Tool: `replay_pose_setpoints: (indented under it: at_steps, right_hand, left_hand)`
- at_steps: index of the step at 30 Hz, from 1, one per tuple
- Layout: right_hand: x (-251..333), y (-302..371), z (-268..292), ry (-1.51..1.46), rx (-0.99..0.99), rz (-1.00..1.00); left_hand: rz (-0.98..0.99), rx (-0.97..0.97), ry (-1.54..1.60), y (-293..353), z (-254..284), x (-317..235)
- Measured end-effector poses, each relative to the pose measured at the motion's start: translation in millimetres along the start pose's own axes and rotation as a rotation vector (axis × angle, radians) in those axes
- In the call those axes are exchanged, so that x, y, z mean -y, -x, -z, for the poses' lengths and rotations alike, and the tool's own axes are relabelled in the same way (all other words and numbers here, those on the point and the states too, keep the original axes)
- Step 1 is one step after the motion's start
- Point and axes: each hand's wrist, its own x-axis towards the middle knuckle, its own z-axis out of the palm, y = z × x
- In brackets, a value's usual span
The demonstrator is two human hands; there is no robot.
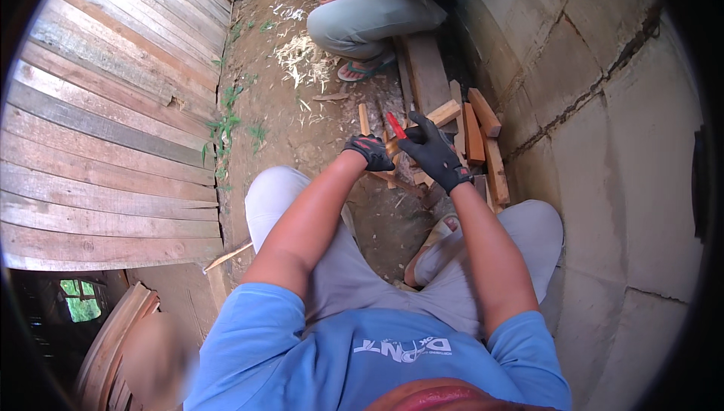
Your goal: The person sits on the ground and uses a hand saw to cut small wooden sticks into shorter pieces. They hold the wood with one hand and saw with the other, creating a pile of cut wood scraps.
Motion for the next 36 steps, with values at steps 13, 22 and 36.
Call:
replay_pose_setpoints:
  at_steps: [13,22,36]
  right_hand:
    - [22.7,8.5,5.1,0.038,0.033,-0.025]
    - [21.4,10.4,3.7,0.178,0.054,-0.086]
    - [22.1,17.3,-2.4,0.203,0.038,-0.075]
  left_hand:
    - [0.037,-0.019,-0.172,-42.6,-39.2,3.3]
    - [0.034,-0.105,-0.136,-47.2,-42.3,9.9]
    - [0.099,-0.185,-0.090,-35.6,-45.4,20.9]
